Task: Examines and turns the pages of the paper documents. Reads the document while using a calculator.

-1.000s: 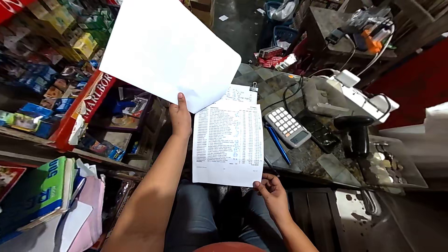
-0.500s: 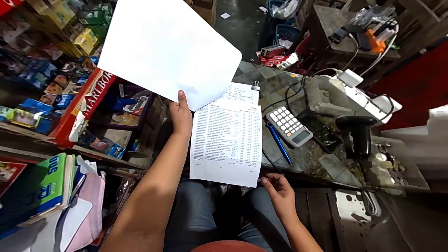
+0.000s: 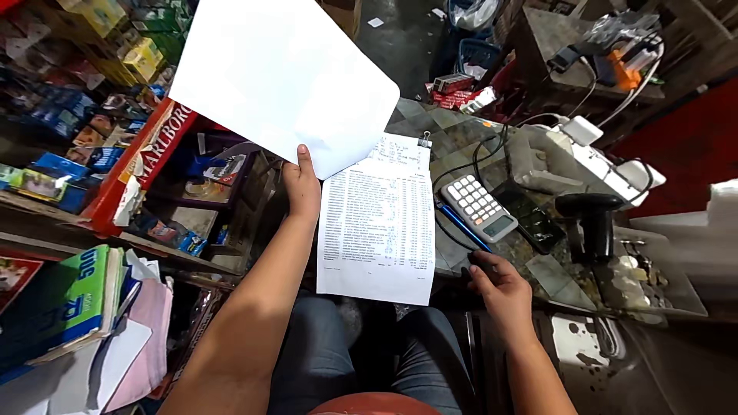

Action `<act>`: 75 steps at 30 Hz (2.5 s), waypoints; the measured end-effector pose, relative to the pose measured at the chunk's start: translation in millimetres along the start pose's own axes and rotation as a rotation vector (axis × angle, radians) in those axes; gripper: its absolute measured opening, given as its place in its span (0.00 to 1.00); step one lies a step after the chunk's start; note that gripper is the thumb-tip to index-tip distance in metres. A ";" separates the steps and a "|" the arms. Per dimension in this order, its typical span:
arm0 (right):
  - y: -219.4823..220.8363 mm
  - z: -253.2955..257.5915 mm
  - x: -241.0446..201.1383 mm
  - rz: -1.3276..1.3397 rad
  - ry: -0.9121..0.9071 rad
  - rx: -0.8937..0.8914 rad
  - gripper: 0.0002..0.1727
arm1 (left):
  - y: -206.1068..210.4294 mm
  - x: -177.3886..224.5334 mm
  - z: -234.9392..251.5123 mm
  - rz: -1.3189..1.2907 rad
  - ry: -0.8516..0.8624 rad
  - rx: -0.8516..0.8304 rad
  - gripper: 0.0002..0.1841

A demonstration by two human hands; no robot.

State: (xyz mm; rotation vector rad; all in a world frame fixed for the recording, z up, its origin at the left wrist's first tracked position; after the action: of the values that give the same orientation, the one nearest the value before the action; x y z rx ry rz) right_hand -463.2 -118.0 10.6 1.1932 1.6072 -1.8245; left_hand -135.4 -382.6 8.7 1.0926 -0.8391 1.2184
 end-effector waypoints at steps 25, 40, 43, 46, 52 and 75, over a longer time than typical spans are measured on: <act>151.3 -44.6 -85.1 -0.685 -0.686 -0.146 0.23 | 1.6 -1.1 -0.5 0.046 -0.022 -0.019 0.16; 161.9 -10.3 -108.0 -0.793 -0.199 -0.492 0.39 | 4.0 3.4 0.1 0.113 -0.003 -0.043 0.16; 153.4 -9.2 -101.9 -0.773 -0.142 -0.506 0.40 | 3.5 2.5 0.6 0.126 -0.009 -0.040 0.18; 150.6 -8.1 -95.7 -0.787 -0.114 -0.528 0.40 | 3.9 1.3 1.0 0.102 -0.008 -0.041 0.18; 148.8 -9.8 -92.8 -0.782 -0.227 -0.402 0.38 | 5.7 2.6 1.0 0.136 -0.037 -0.048 0.19; 144.7 -18.7 -82.9 -0.796 -0.280 -0.213 0.31 | 12.8 -3.1 0.4 0.222 -0.135 -0.122 0.28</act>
State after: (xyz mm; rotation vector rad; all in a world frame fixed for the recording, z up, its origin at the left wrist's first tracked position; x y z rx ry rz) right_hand -299.7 -152.3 -4.6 0.1669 2.2039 -2.0475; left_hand -148.4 -383.8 8.4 1.0106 -1.1473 1.2679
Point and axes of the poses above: each hand's wrist, its own z-axis towards the middle knuckle, its own y-axis out of the palm, x = y × z, the point moved 8 cm from there along z, towards the middle knuckle, and after that the axes turned 13 degrees about -x, right-handed, at the moved point
